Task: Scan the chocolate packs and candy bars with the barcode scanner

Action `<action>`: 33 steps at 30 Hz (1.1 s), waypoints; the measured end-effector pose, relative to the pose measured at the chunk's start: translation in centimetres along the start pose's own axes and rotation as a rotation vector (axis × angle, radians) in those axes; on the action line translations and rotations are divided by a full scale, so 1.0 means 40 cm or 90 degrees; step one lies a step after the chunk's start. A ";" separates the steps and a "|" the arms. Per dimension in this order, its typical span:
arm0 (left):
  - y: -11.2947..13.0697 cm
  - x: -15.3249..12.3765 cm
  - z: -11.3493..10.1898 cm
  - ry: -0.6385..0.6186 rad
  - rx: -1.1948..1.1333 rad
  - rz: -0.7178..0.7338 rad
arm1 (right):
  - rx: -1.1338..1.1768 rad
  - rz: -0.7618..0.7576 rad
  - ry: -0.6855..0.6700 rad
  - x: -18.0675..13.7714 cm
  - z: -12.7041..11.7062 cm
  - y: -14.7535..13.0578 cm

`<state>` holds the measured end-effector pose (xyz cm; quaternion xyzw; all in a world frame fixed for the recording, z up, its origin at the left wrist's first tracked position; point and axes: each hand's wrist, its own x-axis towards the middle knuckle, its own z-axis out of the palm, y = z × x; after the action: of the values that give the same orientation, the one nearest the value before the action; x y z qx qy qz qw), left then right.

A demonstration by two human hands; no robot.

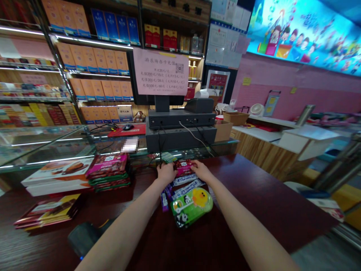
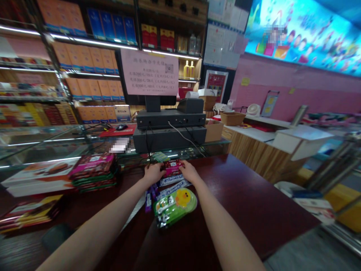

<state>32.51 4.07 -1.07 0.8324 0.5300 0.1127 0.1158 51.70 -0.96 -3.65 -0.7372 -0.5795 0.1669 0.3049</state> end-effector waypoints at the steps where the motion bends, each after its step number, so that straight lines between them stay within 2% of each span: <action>1: 0.000 0.000 -0.001 0.000 -0.014 -0.003 | 0.021 -0.002 0.005 0.000 0.000 0.001; 8: -0.007 -0.003 -0.012 0.016 -0.119 -0.006 | 0.184 0.004 0.048 -0.007 -0.008 -0.006; 13: -0.016 -0.009 -0.029 0.047 -0.199 0.029 | 0.293 0.004 0.082 -0.023 -0.023 -0.022; 20: -0.040 -0.035 -0.082 0.120 -0.295 0.068 | 0.400 -0.033 0.154 -0.042 -0.038 -0.056; 26: -0.082 -0.074 -0.151 0.176 -0.354 0.082 | 0.433 -0.047 0.195 -0.038 -0.026 -0.103; 33: -0.148 -0.114 -0.210 0.213 -0.395 0.081 | 0.375 -0.098 0.220 -0.043 -0.012 -0.198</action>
<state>22.96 2.98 4.73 0.7593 0.4291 0.4098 0.2672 45.55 -1.60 1.64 -0.5891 -0.4998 0.1765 0.6099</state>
